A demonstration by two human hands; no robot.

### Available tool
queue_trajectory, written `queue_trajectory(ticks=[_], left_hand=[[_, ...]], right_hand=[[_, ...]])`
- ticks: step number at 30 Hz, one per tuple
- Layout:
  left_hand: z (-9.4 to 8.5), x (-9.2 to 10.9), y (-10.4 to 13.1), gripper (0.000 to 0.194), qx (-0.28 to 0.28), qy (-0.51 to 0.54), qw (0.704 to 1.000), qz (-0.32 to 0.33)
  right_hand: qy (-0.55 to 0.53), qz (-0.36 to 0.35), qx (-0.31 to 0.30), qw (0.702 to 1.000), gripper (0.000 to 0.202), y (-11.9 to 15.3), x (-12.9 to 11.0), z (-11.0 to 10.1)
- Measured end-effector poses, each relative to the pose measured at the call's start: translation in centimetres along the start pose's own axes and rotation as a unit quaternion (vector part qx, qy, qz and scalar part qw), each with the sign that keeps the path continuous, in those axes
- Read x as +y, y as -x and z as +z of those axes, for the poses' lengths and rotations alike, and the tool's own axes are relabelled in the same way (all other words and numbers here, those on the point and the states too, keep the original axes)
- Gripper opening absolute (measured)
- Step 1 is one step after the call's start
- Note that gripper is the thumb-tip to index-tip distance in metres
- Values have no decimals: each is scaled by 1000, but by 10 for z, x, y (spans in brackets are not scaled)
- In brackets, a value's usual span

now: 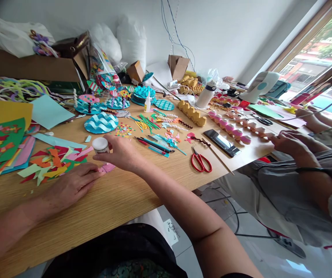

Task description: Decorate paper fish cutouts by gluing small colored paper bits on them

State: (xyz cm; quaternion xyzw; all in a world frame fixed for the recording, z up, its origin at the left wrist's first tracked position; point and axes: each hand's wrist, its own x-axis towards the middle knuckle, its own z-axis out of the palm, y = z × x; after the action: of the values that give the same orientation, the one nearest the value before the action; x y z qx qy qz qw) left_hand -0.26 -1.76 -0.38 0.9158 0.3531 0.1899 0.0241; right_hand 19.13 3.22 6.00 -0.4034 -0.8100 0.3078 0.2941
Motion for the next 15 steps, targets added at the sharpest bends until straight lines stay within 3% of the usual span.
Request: queue_trajectory(ticks=[15], left_hand=[[-1, 1, -1, 32, 7, -9, 1000, -1]], right_hand=[[1, -10, -20, 1000, 25, 0, -4, 3]])
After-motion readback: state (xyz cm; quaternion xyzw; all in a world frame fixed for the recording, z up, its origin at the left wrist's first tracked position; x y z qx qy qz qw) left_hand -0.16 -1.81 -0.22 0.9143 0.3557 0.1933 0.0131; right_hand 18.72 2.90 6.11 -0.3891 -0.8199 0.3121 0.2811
